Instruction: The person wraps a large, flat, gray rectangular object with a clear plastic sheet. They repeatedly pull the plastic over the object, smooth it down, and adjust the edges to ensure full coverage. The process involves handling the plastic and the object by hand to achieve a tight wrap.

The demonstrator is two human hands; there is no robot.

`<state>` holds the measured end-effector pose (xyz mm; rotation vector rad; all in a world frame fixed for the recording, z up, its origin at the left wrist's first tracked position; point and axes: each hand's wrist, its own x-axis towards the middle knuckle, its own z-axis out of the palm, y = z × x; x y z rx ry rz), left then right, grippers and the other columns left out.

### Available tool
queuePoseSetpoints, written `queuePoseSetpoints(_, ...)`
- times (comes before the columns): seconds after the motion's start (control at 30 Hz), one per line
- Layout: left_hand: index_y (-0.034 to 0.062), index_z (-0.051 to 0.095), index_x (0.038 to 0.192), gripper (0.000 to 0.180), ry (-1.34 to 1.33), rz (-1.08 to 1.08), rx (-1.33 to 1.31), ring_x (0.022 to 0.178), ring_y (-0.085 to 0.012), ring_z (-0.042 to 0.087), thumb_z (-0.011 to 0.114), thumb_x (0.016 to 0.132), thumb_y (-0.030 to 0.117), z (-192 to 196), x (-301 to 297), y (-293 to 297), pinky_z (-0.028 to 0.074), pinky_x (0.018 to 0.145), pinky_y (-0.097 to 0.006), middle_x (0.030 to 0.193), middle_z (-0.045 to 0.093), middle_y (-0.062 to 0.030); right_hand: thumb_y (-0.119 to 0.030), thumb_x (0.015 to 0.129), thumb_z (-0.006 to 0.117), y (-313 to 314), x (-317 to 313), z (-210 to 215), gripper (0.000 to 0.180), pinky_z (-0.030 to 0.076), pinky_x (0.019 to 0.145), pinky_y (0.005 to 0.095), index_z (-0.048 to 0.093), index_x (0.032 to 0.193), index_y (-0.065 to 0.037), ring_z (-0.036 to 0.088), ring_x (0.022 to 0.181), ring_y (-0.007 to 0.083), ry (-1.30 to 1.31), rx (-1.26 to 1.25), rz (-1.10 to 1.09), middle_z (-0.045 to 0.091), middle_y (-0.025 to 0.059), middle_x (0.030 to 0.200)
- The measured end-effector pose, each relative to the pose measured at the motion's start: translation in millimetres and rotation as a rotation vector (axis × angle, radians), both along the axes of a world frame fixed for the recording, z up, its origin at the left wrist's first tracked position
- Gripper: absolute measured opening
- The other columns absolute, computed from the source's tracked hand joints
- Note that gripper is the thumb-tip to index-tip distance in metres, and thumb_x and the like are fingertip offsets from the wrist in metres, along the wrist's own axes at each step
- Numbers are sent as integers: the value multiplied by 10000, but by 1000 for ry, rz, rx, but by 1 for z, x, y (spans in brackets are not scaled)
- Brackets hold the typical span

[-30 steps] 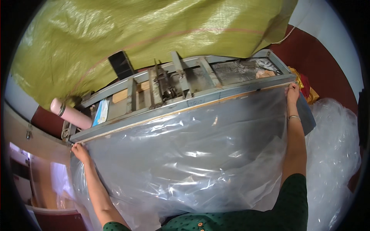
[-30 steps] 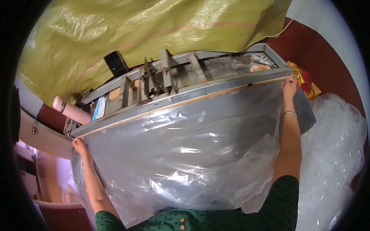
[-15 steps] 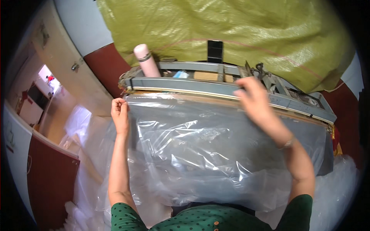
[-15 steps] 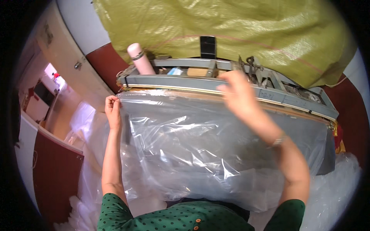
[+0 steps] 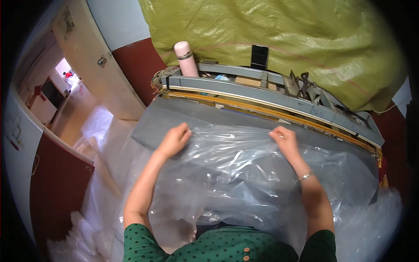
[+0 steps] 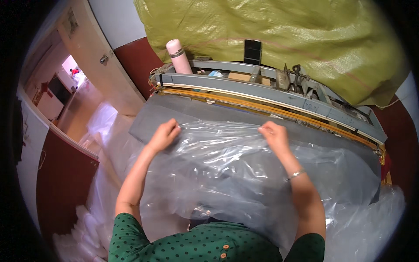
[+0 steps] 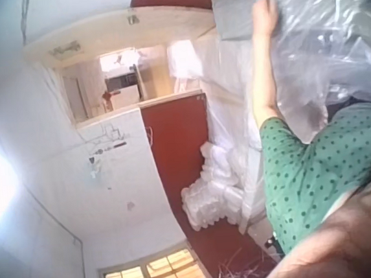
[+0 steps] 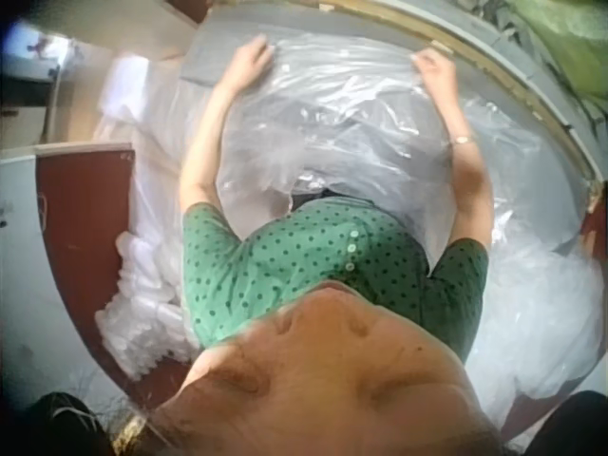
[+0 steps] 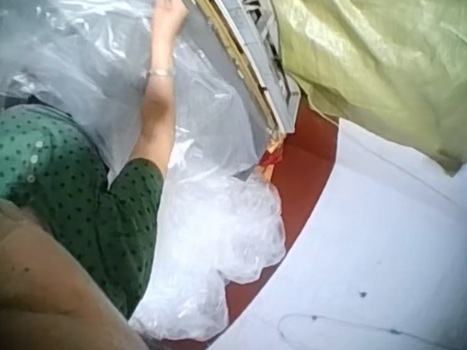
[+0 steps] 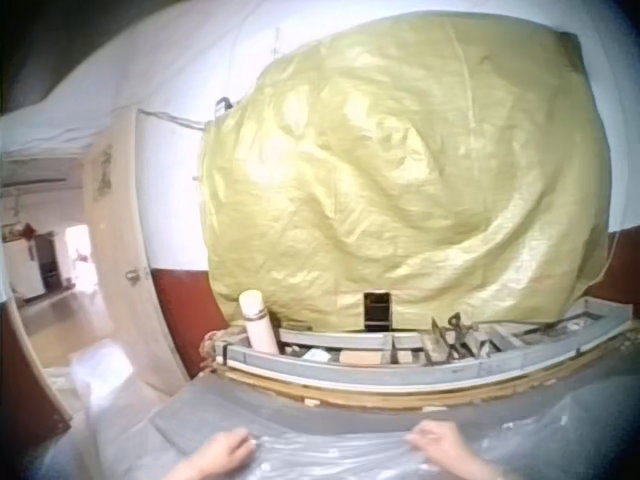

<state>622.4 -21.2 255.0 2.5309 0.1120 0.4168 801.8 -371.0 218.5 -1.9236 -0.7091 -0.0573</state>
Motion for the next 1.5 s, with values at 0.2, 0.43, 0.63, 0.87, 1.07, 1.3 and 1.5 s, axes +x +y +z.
queuePoseSetpoints(0.2,53,540,858,111,442,-508,-46,567,-216,540,545,754,92,23,-30,-100,426,560,-314,654,550,-100,-177,767,636,-220,32,11,177,385,542,260,591,727,-11,449,579,99,-86,-213,-501,528,35,596)
queuePoseSetpoints(0.43,30,585,783,38,875,-228,-185,634,-169,597,564,755,43,5,-103,42,483,590,-311,669,589,-60,-301,842,563,-632,6,-34,317,400,610,356,546,797,12,472,622,229,-335,-550,-1068,534,148,678)
queuePoseSetpoints(0.63,-10,598,751,98,386,229,70,658,-134,593,544,714,-83,132,-81,140,479,605,-279,694,609,-69,-266,872,525,-670,-17,-60,301,415,664,373,570,835,29,529,680,280,-161,-641,-1222,588,188,771)
queuePoseSetpoints(0.87,12,541,902,169,-857,496,425,720,-281,541,612,800,127,105,38,10,439,669,-359,820,554,-130,-287,879,512,-677,-45,-53,342,418,713,377,591,924,42,562,790,304,-176,-567,-1260,616,189,891)
queuePoseSetpoints(1.07,168,460,1268,439,152,224,355,1294,-342,257,508,868,341,-59,51,49,203,990,-569,1384,344,-108,-314,874,524,-692,-67,-48,378,422,762,338,605,1001,33,559,825,258,99,-573,-1280,621,158,936)
queuePoseSetpoints(1.3,289,455,1284,413,280,248,298,1332,-331,178,468,884,392,-38,51,57,137,957,-664,1433,280,-42,-296,850,569,-719,-96,-61,300,428,744,290,639,949,-22,551,777,170,-103,-458,-1295,644,83,868)
queuePoseSetpoints(1.5,142,642,998,373,167,370,339,1254,-326,312,585,790,447,-23,75,44,172,941,-674,1257,487,-62,-331,842,582,-735,-139,-45,373,399,864,265,623,1048,-23,551,932,171,8,-315,-1341,623,71,1037)
